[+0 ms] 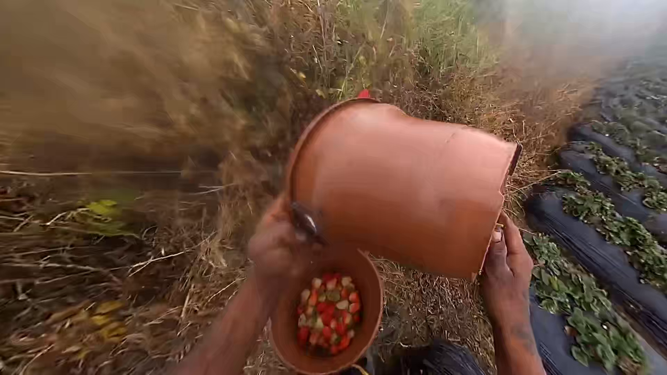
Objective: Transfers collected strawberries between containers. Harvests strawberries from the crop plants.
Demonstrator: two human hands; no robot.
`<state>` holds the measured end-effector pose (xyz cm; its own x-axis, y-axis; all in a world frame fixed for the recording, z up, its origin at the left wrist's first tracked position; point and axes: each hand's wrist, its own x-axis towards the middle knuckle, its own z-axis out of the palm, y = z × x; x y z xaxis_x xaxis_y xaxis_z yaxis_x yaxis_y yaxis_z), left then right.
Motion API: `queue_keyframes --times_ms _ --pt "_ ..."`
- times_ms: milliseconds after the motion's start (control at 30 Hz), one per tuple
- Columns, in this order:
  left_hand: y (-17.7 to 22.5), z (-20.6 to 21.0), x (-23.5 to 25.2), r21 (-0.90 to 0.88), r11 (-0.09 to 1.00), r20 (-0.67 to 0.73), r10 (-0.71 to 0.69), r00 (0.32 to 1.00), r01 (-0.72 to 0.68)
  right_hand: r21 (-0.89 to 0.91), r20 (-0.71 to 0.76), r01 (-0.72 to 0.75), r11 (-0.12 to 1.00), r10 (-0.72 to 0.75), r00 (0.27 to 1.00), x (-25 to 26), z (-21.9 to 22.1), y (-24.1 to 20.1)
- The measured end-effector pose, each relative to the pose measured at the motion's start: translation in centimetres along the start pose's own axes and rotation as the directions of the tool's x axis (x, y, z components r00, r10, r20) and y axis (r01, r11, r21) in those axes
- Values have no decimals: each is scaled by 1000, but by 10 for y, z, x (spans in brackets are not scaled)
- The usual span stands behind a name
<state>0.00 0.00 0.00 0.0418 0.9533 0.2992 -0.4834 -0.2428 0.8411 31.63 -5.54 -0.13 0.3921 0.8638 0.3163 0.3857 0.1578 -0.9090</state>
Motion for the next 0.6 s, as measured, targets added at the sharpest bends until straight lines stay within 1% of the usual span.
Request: queue_keyframes --times_ms 33,67,100,133,200,233,267,300,333,367,400,467,500,533,600 --pt "10 -28 -1 -25 996 -78 82 994 -84 18 119 77 997 -79 990 21 29 -19" --pt "11 -53 -1 -60 987 -130 141 981 -150 68 201 151 986 -162 966 36 56 -35" --pt "8 -73 3 -101 976 -180 174 968 -194 136 249 211 968 -239 939 44 77 -49" --pt "4 -88 11 -146 966 -221 179 959 -214 220 262 247 944 -301 917 47 93 -60" --pt "8 -99 44 -251 944 -337 123 933 -215 363 259 321 875 -425 867 47 117 -85" --pt "12 -100 63 -312 924 -344 108 933 -222 391 260 359 847 -476 840 43 123 -97" --pt "13 -102 80 -378 896 -297 120 947 -232 392 268 389 834 -508 818 38 125 -106" --pt "12 -104 94 -444 860 -199 180 963 -253 377 274 413 829 -526 805 35 125 -113" --pt "10 -103 103 -492 830 -91 252 963 -264 354 276 428 831 -531 801 33 123 -115" --pt "8 -97 108 -527 806 -31 301 953 -271 348 277 427 835 -527 803 32 120 -113" --pt "6 -85 106 -554 780 -44 321 946 -291 366 283 403 839 -513 811 28 115 -107" --pt "1 -60 89 -574 749 -148 301 942 -330 409 295 347 844 -483 825 18 104 -90" --pt "-2 -54 79 -580 741 -157 303 940 -337 424 306 320 847 -467 830 11 98 -79" --pt "-8 -51 69 -601 724 -131 329 935 -339 448 316 283 848 -447 837 3 92 -67" --pt "-14 -49 59 -642 696 -11 411 911 -321 503 330 213 838 -413 849 -13 79 -45"
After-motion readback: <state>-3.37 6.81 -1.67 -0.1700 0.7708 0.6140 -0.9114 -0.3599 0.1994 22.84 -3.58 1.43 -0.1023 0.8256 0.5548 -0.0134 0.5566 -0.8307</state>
